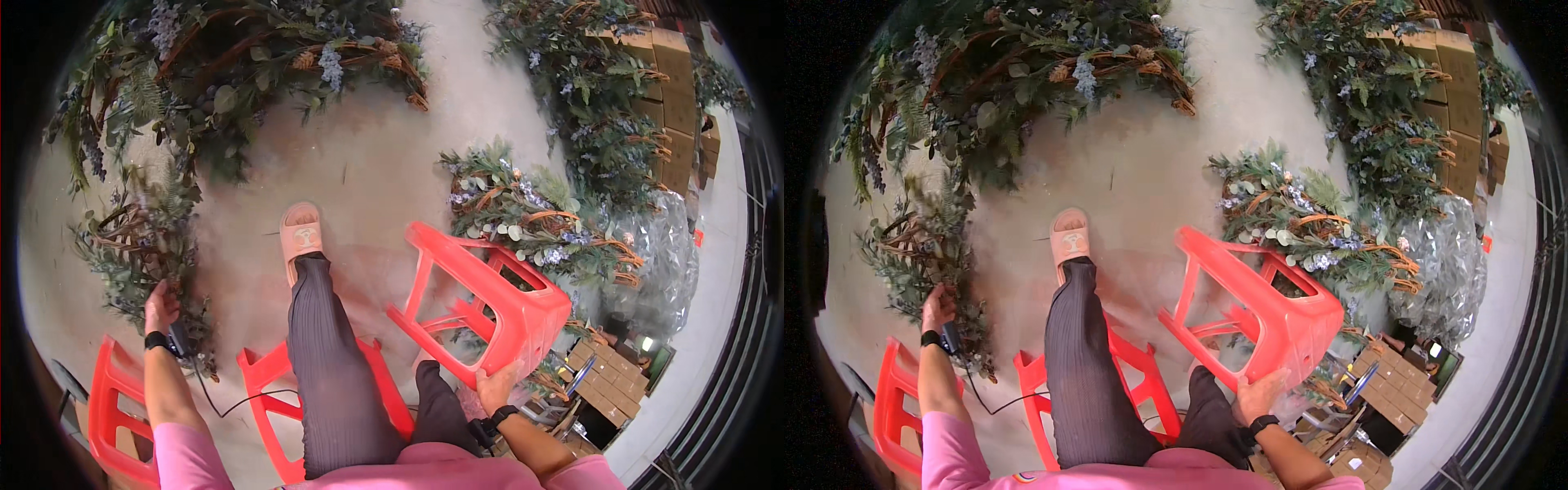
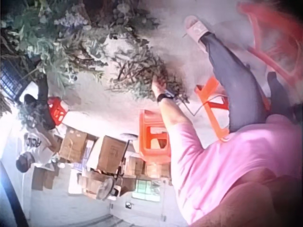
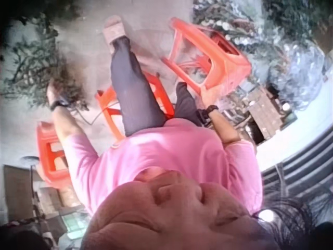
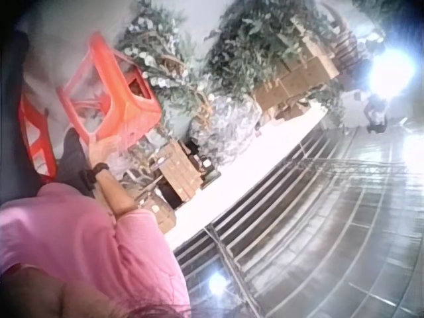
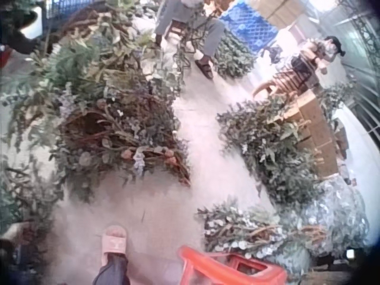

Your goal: Manually arranging and securing artificial leaves, pine branches, and flowers onto a vine or garland base.

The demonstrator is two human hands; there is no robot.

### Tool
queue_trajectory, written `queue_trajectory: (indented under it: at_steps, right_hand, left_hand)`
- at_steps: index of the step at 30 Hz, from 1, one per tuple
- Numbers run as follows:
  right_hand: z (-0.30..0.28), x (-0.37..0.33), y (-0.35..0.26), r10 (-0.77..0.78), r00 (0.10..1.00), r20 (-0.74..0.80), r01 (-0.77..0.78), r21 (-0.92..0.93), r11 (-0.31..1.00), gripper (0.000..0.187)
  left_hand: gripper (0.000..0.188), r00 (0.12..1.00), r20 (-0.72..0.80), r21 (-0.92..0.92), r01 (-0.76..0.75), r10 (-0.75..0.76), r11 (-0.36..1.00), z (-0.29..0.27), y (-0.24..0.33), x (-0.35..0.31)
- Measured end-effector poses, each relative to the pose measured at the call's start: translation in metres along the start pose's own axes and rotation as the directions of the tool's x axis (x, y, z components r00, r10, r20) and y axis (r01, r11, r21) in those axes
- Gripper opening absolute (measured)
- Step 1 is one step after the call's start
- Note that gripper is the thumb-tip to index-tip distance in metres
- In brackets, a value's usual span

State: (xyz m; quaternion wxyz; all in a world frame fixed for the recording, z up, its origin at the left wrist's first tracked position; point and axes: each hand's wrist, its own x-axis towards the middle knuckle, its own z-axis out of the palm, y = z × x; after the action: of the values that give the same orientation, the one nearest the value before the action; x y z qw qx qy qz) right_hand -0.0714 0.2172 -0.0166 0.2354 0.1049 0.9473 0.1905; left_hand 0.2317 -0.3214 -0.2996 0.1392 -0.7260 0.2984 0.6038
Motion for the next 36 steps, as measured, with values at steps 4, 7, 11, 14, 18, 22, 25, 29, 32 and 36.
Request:
queue_trajectory:
  at_steps: [4,7,11,14,18,22,25,29,32,36]
  right_hand:
    - [0.012,0.001,0.003,-0.002,1.0,-0.016,0.002,0.01,1.0,0.091]
    - [0.008,-0.001,-0.003,-0.011,0.998,-0.055,0.012,0.019,1.0,0.093]
    - [0.003,-0.002,-0.017,0.055,0.994,-0.093,-0.052,0.038,0.998,0.093]
    - [-0.016,-0.01,-0.024,0.087,0.995,0.042,-0.094,0.203,0.975,0.093]
    - [-0.011,-0.01,0.005,-0.056,0.997,-0.055,0.069,0.288,0.955,0.086]
    - [0.006,0.021,0.062,-0.26,0.882,-0.393,0.45,0.537,0.714,0.036]
    - [0.01,0.073,0.112,-0.054,0.871,-0.489,0.408,0.655,0.636,0.03]
    - [0.051,0.135,0.175,0.162,0.944,-0.286,0.155,0.822,0.548,0.066]
    - [0.056,0.15,0.192,0.018,0.998,-0.059,0.049,0.934,0.354,0.071]
    - [0.021,0.118,0.159,-0.147,0.988,0.04,0.036,0.877,0.478,0.049]
  left_hand:
    - [0.038,0.997,-0.073,-0.095,0.029,-0.036,0.995,0.03,-0.032,-0.006]
    - [0.027,0.992,-0.108,-0.118,-0.081,0.068,0.99,0.04,-0.054,-0.014]
    - [0.026,0.982,-0.074,-0.146,-0.181,0.172,0.973,0.046,-0.07,-0.04]
    - [0.026,0.984,-0.055,-0.01,-0.172,0.171,0.985,0.031,-0.069,-0.054]
    - [0.028,0.974,0.084,0.106,-0.22,0.212,0.97,0.047,-0.044,-0.077]
    - [0.029,0.94,0.089,0.221,-0.34,0.329,0.914,0.061,-0.024,-0.137]
    - [0.032,0.935,0.086,0.248,-0.356,0.345,0.901,0.031,-0.008,-0.155]
    - [0.028,0.918,-0.057,0.209,-0.373,0.392,0.904,0.004,0.016,-0.196]
    - [0.031,0.886,0.066,0.189,-0.462,0.458,0.867,-0.013,0.04,-0.232]
    - [0.029,0.415,0.1,0.716,-0.661,0.904,0.224,-0.133,0.089,-0.205]
